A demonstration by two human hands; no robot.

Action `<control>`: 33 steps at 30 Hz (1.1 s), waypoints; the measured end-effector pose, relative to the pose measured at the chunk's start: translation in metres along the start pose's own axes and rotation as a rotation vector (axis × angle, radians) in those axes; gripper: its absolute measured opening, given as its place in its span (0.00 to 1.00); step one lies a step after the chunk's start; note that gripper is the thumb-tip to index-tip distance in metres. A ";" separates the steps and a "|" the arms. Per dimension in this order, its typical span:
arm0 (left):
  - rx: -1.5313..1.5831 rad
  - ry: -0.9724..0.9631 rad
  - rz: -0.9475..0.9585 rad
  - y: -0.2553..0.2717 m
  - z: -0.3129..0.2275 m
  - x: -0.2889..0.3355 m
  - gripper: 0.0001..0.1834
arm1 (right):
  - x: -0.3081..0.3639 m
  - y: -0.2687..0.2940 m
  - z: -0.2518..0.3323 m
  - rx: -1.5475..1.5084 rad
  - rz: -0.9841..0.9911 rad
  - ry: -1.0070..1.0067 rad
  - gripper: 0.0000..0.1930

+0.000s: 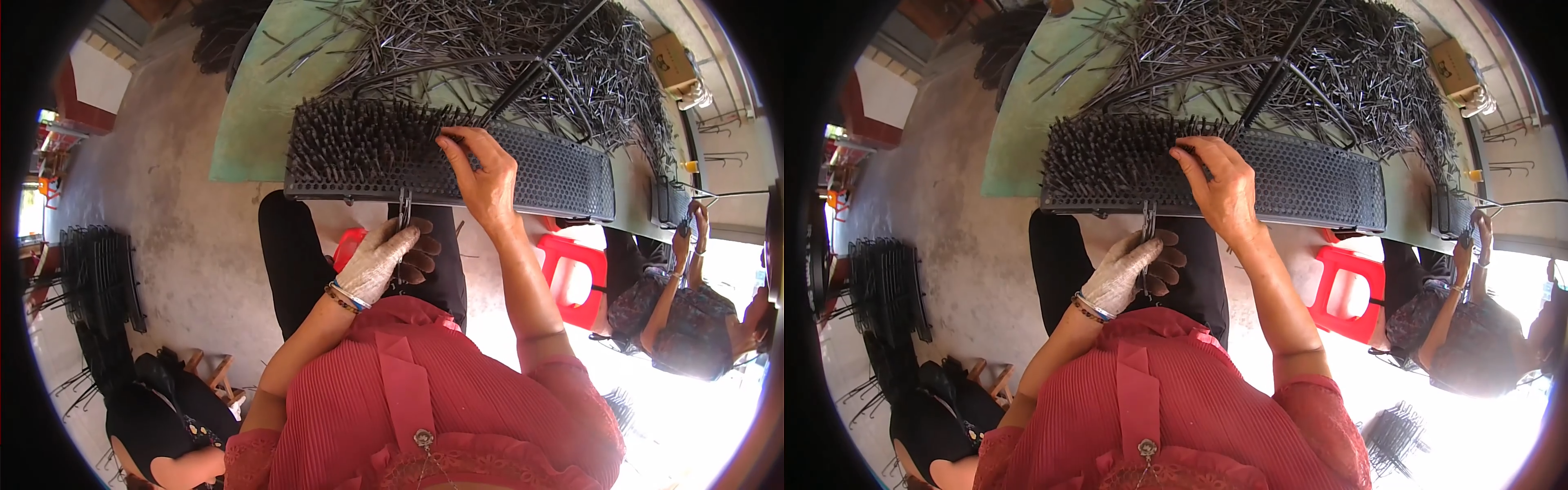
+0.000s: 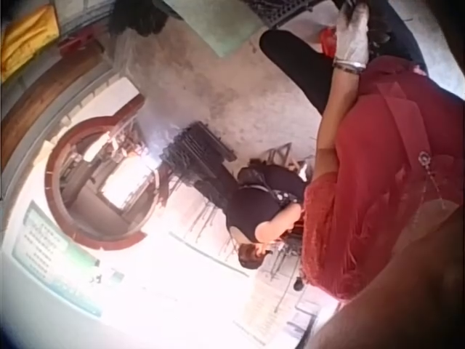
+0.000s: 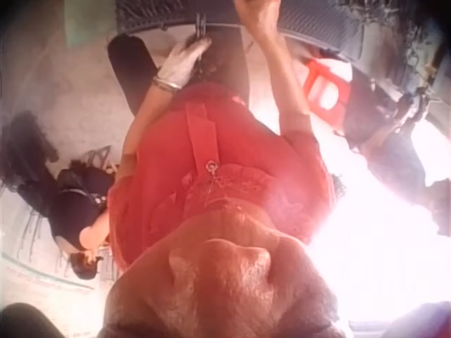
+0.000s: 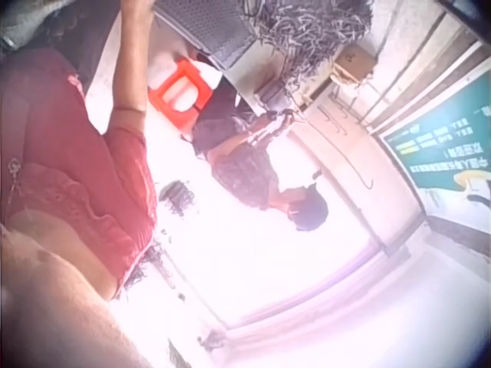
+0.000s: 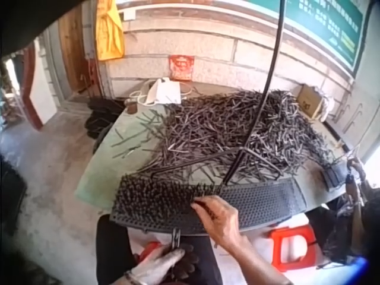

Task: Arranging bundles of thin black metal wires into a specific pattern using a template jig on a workbench.

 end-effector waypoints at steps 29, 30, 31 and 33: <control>0.047 -0.003 0.023 -0.002 0.000 -0.001 0.18 | 0.011 -0.027 0.013 0.147 0.166 0.285 0.09; 0.039 -0.008 0.022 0.000 0.001 -0.002 0.18 | 0.010 -0.029 0.010 0.146 0.174 0.271 0.09; 0.039 -0.009 0.021 0.001 0.002 -0.002 0.18 | 0.010 -0.029 0.008 0.145 0.181 0.258 0.09; 0.054 -0.002 0.018 0.003 0.004 -0.002 0.18 | 0.006 -0.026 0.004 0.102 0.145 0.159 0.09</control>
Point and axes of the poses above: each hand's wrist, its own x-axis away from the middle knuckle, its own y-axis out of the back of the hand, z = x × y, the point moved 8 cm from there along -x, towards the middle knuckle, and after that the axes turned 11 degrees about -y, right-handed, at the moved point
